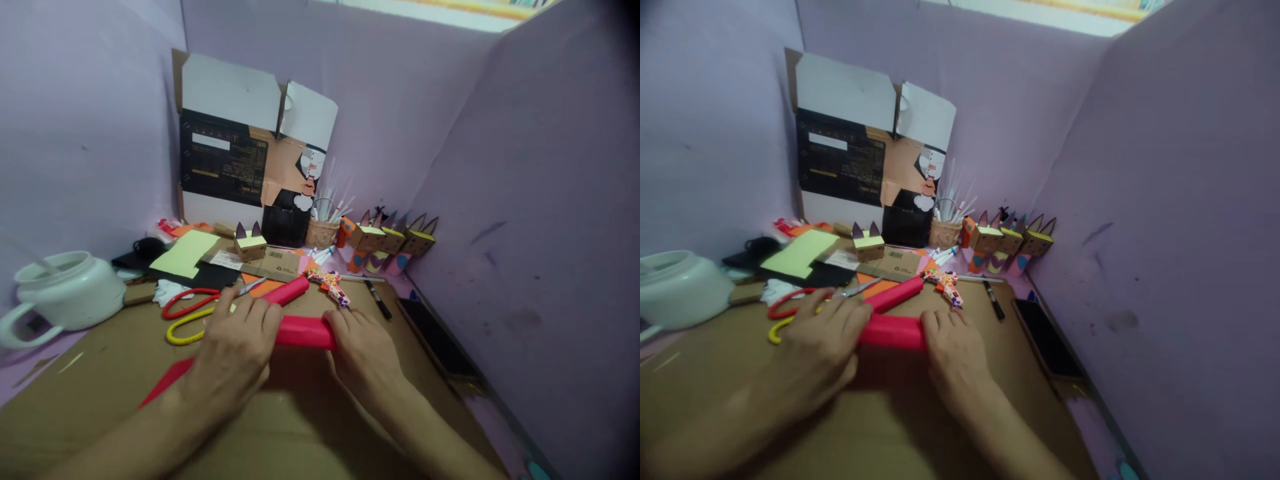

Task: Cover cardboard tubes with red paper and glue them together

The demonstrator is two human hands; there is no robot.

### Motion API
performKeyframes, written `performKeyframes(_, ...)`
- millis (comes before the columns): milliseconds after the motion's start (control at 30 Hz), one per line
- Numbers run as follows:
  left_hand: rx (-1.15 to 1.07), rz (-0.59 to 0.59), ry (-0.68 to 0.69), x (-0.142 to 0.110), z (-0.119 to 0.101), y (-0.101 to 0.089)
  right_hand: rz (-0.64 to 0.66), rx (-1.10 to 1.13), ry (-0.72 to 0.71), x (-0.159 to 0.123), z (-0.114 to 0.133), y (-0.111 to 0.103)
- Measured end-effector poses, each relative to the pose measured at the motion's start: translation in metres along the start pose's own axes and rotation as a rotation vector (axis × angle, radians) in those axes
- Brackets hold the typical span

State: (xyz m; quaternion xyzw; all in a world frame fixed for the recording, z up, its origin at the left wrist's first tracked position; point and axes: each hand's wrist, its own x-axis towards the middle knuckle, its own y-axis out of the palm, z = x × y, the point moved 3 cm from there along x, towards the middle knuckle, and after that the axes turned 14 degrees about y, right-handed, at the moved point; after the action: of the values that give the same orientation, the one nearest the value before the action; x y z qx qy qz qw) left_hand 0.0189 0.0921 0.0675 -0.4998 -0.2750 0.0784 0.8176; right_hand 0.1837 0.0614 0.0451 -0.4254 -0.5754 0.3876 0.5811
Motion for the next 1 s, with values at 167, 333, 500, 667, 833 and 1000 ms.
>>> performKeyframes(167, 0.056, 0.05, -0.007, -0.023, -0.02, 0.028, 0.012, -0.023, -0.071, -0.02, 0.003, 0.024)
performKeyframes(333, -0.192, 0.165, -0.064, -0.051, -0.042, 0.047, 0.141, 0.102, -0.075, -0.048, 0.001, 0.027)
performKeyframes(500, -0.187, 0.084, -0.113, -0.051, -0.041, 0.05, 0.16, 0.198, -0.02, -0.049, 0.023, 0.027)
performKeyframes(667, -0.386, 0.208, -0.153, -0.037, -0.038, 0.047, 0.166, 0.22, 0.067, -0.044, 0.036, 0.039)
performKeyframes(833, -0.456, 0.287, -0.148, -0.038, -0.044, 0.048, 0.217, 0.302, 0.041, -0.047, 0.032, 0.034)
performKeyframes(1000, -0.499, 0.314, -0.105, -0.028, -0.032, 0.036, 0.247, 0.26, 0.005, -0.045, 0.034, 0.034)
